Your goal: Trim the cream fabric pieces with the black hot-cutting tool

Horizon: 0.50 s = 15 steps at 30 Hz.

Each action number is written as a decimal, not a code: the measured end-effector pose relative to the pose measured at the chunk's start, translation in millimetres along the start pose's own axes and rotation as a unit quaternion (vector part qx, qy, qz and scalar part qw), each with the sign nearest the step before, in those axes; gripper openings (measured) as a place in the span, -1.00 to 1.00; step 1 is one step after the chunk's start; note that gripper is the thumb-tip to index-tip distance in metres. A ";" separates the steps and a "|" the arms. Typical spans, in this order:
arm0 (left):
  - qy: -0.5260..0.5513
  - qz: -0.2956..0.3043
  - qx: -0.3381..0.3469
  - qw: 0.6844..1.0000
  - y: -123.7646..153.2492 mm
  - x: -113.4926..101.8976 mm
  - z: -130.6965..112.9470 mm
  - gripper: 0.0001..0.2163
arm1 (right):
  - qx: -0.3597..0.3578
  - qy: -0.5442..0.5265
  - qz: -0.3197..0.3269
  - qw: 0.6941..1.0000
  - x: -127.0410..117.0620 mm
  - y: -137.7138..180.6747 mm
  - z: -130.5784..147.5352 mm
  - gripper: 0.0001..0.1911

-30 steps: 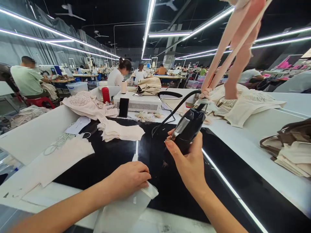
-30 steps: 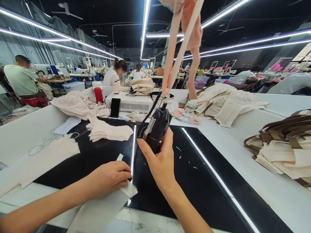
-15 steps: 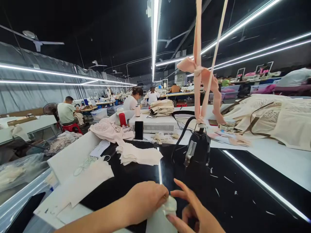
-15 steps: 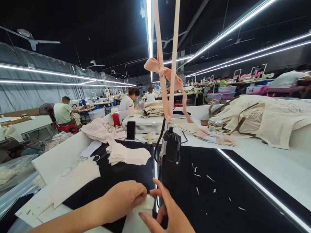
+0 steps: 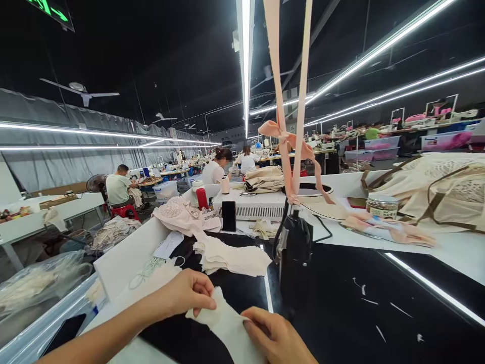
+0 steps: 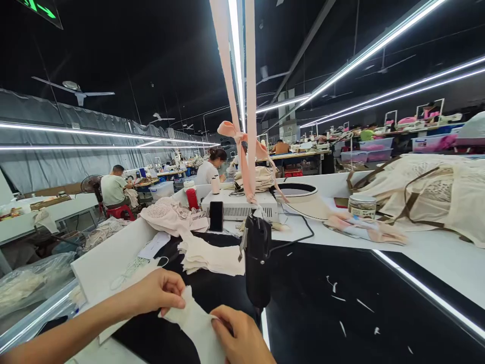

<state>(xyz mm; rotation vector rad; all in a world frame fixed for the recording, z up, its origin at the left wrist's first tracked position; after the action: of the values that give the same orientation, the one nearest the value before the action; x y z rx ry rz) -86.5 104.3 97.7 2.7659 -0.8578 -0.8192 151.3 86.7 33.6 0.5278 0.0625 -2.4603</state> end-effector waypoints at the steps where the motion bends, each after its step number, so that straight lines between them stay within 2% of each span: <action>1: -0.003 -0.008 0.004 1.000 0.0 -6.0 -2.0 -0.62 | 0.001 -0.025 -0.004 1.000 2.0 -6.2 -0.8 -0.64; 3: -0.013 -0.031 0.022 0.999 -2.0 -20.4 -9.3 -0.62 | -0.022 -0.055 -0.050 0.997 3.7 -20.5 -1.0 -0.62; 6: -0.039 -0.086 0.068 0.993 -10.8 -45.6 -24.1 -0.66 | -0.106 -0.036 -0.158 0.981 -4.3 -44.0 5.9 -0.58; 11: -0.111 -0.193 0.157 0.962 -37.0 -75.9 -37.9 -0.82 | -0.172 0.054 -0.257 0.950 -43.2 -80.5 23.5 -0.56; 15: -0.160 -0.203 0.167 0.951 -62.9 -77.0 -20.4 -0.88 | -0.191 0.149 -0.265 0.933 -68.7 -100.3 18.8 -0.60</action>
<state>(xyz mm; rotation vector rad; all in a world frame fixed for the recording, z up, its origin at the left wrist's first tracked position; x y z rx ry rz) -98.2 198.7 133.0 3.2254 -0.5040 -1.3329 136.6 203.4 69.5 0.7812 0.8957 -2.7459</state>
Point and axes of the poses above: each hand's wrist, its own y-axis away from the middle knuckle, its own x-axis out of the palm, z = x × y, the point moved 1 cm from there along -y, towards the middle knuckle, and after that the axes turned 14 degrees about z, right-handed, at the moved point
